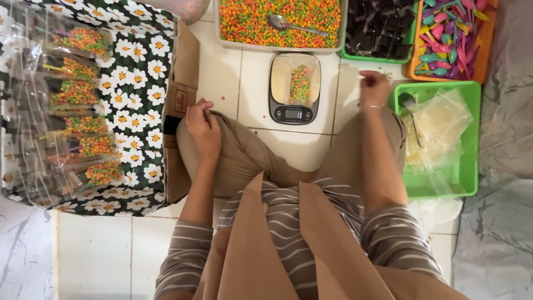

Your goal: Filling small plastic bags with colorful candies, weighing them on a scale, and organizing them into a container.

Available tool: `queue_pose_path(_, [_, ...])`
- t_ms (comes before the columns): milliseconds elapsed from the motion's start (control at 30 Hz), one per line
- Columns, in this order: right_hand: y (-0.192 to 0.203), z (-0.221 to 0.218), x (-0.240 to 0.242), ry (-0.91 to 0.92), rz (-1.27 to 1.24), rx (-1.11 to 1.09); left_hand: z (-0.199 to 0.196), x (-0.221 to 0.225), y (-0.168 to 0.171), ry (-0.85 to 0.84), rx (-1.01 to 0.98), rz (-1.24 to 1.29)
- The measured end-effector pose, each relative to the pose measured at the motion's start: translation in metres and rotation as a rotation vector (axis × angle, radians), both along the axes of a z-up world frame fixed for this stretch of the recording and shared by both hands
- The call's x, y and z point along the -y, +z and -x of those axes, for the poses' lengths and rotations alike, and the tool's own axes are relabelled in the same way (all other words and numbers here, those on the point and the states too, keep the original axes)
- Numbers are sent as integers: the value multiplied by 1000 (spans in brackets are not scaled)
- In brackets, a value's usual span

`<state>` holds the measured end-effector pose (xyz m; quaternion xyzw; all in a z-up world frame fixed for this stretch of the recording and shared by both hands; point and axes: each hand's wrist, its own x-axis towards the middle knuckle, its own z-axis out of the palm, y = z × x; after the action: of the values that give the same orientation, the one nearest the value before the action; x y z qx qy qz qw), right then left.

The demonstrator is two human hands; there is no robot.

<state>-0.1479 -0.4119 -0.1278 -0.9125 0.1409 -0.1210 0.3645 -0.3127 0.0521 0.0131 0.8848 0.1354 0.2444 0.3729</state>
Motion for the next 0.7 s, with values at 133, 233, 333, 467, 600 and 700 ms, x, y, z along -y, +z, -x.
queue_pose_path(133, [24,34,62,-4,97,118,-1,-5,-18,14,49,16])
queue_pose_path(233, [24,56,78,-44,-67,31,-1,-5,-18,10,107,24])
queue_pose_path(333, [30,56,70,-84,-281,119,2,-4,-11,24,115,14])
queue_pose_path(467, [29,49,59,-18,40,7,1,-1,1,31,149,52])
queue_pose_path(600, [14,42,61,14,152,-55,2,2,12,36,151,79])
queue_pose_path(700, [16,44,58,23,174,-52,0,2,12,38,154,88])
